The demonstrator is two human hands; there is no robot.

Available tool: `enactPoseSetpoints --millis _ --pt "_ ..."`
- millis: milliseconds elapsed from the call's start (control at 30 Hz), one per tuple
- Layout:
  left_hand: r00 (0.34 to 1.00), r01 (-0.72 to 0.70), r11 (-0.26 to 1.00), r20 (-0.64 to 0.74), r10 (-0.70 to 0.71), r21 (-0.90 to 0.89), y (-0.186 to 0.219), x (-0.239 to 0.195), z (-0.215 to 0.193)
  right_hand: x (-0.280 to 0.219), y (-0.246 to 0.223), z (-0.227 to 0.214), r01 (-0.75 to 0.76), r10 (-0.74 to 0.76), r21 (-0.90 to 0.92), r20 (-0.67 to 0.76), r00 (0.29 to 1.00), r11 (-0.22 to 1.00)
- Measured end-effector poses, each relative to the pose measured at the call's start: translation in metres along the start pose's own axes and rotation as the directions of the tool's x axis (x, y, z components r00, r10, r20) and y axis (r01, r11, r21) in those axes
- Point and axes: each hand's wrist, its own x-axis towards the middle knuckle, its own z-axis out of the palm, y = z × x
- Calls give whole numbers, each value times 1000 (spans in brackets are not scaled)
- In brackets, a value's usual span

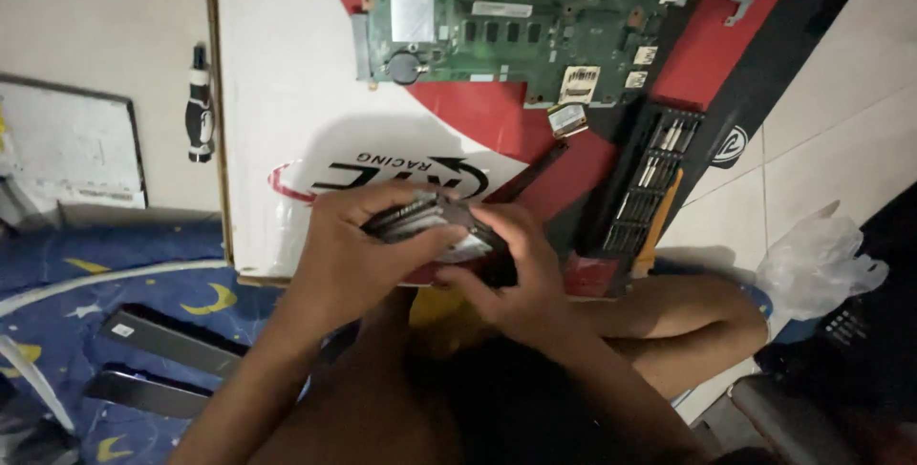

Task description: The person sits on a bed and uses a screwdriver to unscrew the casing of a hard drive. They remove the screws, open the drive to expose the internal platters, and then reassemble the casing by screwing it back together.

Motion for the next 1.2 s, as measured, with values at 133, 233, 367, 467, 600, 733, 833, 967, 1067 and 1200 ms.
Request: enactPoseSetpoints --millis 133,233,367,467,600,733,833,967,1067,1200 --pt "989 -135 991 66 134 7 -3 3 -4 8 -11 -3 -259 274 224 -34 961 939" --pt "981 -185 983 64 184 17 -4 4 -8 12 -5 2 -306 327 327 -10 945 894" --pt "969 -241 970 62 239 18 -8 3 -7 12 -1 6 -178 222 399 -67 973 899" --pt "956 -281 960 91 280 0 -12 3 -13 10 4 11 -145 203 440 -88 975 886" --pt "909 -400 900 53 414 -172 -13 2 -12 6 15 20 -23 134 517 -178 975 856" --pt "889 -431 876 63 453 -215 -15 1 -11 5 16 23 -1 115 472 -213 970 882" --pt "883 -442 859 45 468 -260 -19 1 -12 7 13 21 -17 143 514 -207 968 857" --pt "883 -419 866 102 459 -272 -19 2 -22 12 3 12 -65 145 460 -142 979 885" --pt "869 -422 856 137 476 -298 -23 0 -25 9 -1 16 -88 170 447 -149 974 890" --pt "821 -485 822 168 546 -299 -24 -3 -30 9 -2 23 -93 200 459 -191 961 884"
